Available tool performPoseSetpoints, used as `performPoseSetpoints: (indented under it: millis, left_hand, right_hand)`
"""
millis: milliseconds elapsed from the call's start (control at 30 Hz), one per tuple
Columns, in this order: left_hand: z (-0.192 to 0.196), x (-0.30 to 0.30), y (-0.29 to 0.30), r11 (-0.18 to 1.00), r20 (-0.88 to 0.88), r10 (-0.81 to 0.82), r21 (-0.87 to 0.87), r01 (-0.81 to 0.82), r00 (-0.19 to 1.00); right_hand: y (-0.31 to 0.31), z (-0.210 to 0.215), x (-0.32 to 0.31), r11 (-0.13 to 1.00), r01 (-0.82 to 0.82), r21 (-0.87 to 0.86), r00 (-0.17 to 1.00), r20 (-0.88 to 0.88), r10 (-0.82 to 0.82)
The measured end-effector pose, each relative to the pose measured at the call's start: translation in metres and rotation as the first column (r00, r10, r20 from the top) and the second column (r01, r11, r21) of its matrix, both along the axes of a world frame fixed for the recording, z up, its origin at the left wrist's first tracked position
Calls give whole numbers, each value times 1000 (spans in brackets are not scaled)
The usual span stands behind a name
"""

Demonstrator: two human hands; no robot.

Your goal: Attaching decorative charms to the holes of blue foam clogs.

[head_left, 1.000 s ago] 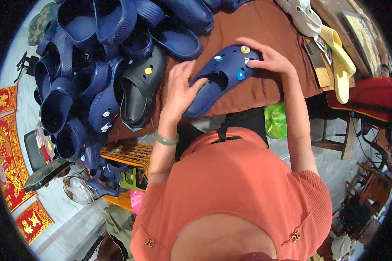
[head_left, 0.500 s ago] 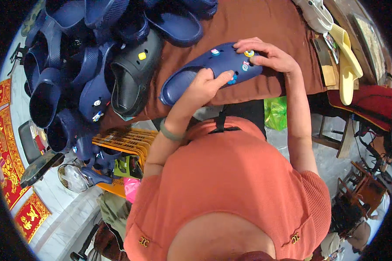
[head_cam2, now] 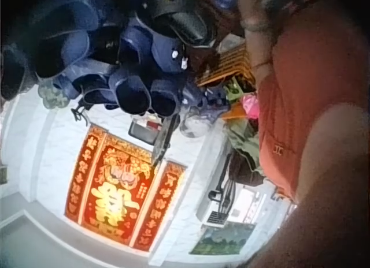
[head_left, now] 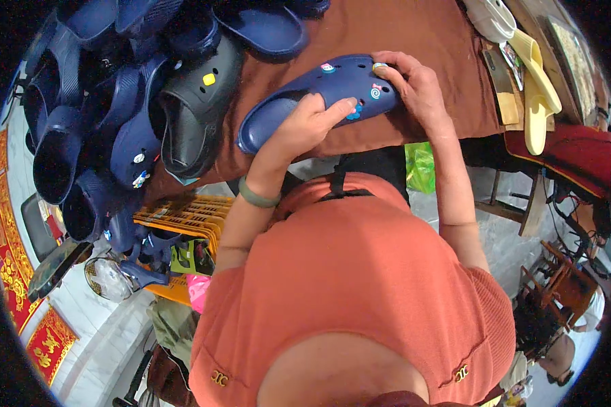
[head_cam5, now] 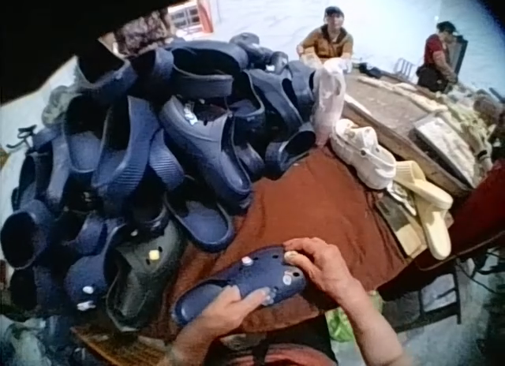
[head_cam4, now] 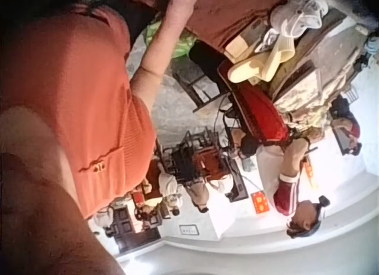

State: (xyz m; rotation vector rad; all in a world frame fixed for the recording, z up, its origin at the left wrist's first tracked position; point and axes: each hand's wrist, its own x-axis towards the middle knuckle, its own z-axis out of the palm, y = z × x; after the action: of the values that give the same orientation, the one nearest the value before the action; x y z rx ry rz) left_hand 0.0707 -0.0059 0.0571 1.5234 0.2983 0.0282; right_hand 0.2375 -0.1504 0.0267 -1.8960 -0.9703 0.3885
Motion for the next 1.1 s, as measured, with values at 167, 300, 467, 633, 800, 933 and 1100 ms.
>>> performPoseSetpoints:
  millis: [167, 300, 467, 633, 800, 933, 1100]
  left_hand:
    - [-4, 2, 2, 999, -51, -36, -14, 35, 998]
    - [-13, 3, 2, 998, 0, -42, -42, 42, 999]
    - [-10, 2, 2, 998, 9, -61, -33, 61, 998]
    - [-2, -1, 4, 994, -29, -96, 58, 97, 995]
    - [-5, 1, 3, 997, 35, -72, 0, 72, 997]
    - [-11, 0, 4, 999, 79, -33, -15, 35, 996]
    - [-15, -3, 8, 967, 217, -146, 238, 93, 965]
  right_hand:
    - [6, 6, -14, 994, 109, -15, 963, 251, -101]
    - [9, 4, -19, 989, 146, -12, 953, 269, -137]
    - [-4, 5, -1, 993, -112, -44, 993, -28, 111]
    - [-11, 9, 35, 870, -481, 110, 751, -460, 473]
    - [0, 7, 34, 927, -372, 41, 838, -415, 354]
    - [2, 5, 15, 991, -134, 22, 925, -357, 133]
    - [6, 3, 3, 1000, -18, 17, 957, -289, 22]
